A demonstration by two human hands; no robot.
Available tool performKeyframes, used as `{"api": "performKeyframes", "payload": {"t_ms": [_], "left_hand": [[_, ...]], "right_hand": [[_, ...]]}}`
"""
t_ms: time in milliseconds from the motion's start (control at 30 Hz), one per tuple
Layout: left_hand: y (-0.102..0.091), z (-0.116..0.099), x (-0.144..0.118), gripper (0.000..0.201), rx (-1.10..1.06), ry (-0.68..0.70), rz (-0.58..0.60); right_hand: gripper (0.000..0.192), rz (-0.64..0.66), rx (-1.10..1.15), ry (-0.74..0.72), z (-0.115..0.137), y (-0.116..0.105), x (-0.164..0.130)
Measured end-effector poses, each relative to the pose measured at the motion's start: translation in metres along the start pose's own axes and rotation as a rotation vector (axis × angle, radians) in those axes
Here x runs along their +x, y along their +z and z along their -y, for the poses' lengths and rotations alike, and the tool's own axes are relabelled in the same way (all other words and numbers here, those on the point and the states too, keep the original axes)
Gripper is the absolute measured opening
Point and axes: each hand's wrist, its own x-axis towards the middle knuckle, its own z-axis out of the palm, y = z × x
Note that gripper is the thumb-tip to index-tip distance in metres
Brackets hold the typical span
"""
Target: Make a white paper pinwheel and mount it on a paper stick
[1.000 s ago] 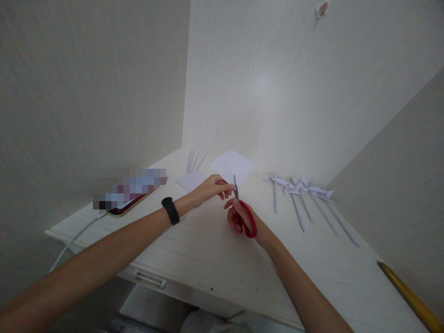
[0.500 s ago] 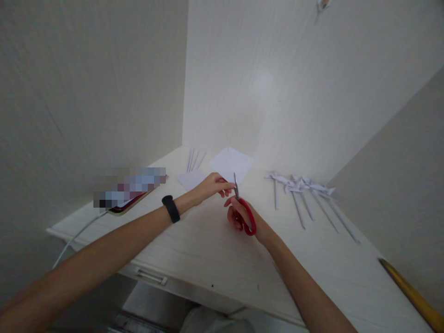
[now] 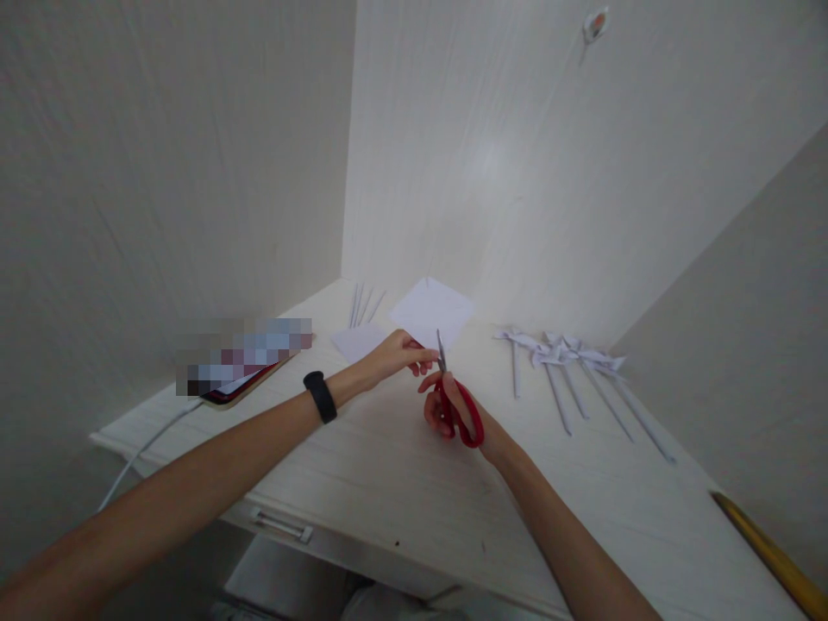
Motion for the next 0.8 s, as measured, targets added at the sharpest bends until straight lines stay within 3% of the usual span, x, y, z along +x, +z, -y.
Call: {"api": "performKeyframes", "payload": {"t_ms": [467,800], "left_hand": [[0.001,-0.004,-0.001,0.026,0.0,-0.012,-0.007],[0.001,-0.003,-0.002,0.026,0.019,-0.007,0.015]], "right_hand": [[0.047,-0.056,-0.046,0.008,0.006,0.006,-0.002],[0.052,0.012,0.019,0.009,0.012,0.004,-0.003]]}}
